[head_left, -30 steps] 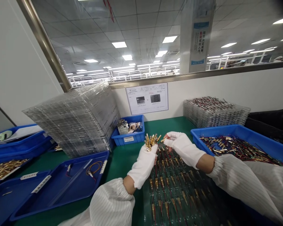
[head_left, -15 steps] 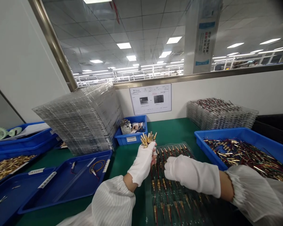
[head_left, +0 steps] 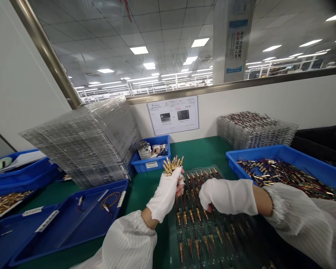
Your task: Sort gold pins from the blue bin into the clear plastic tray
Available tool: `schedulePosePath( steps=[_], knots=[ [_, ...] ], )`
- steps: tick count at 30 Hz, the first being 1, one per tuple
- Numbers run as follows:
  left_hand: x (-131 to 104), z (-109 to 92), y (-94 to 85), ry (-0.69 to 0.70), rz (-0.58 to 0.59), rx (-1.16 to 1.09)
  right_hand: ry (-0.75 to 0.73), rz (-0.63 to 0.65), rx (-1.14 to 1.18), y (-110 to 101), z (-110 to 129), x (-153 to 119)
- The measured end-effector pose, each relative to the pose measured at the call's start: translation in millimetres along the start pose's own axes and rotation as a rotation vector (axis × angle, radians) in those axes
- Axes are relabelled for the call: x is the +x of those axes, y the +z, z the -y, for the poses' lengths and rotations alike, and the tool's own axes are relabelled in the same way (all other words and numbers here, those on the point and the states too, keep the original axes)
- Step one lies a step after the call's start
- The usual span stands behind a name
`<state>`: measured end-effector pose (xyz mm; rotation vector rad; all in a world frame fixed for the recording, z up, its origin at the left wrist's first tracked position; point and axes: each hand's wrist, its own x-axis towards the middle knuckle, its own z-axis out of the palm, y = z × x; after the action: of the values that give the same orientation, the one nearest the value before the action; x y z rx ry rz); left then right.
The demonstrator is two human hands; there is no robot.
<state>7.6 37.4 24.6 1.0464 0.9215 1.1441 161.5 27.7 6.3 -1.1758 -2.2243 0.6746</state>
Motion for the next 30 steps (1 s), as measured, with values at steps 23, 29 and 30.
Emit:
schedulePosePath(
  steps=[23, 29, 30],
  knots=[
    [-8, 12, -3.7, 0.155, 0.296, 0.429, -0.077, -0.327, 0.339, -14, 21, 12],
    [-4, 18, 0.7, 0.024, 0.233, 0.346, 0.110, -0.265, 0.677, -18, 26, 15],
    [-4, 19, 1.1, 0.019, 0.198, 0.337, 0.137, -0.270, 0.705, -19, 27, 15]
  ],
)
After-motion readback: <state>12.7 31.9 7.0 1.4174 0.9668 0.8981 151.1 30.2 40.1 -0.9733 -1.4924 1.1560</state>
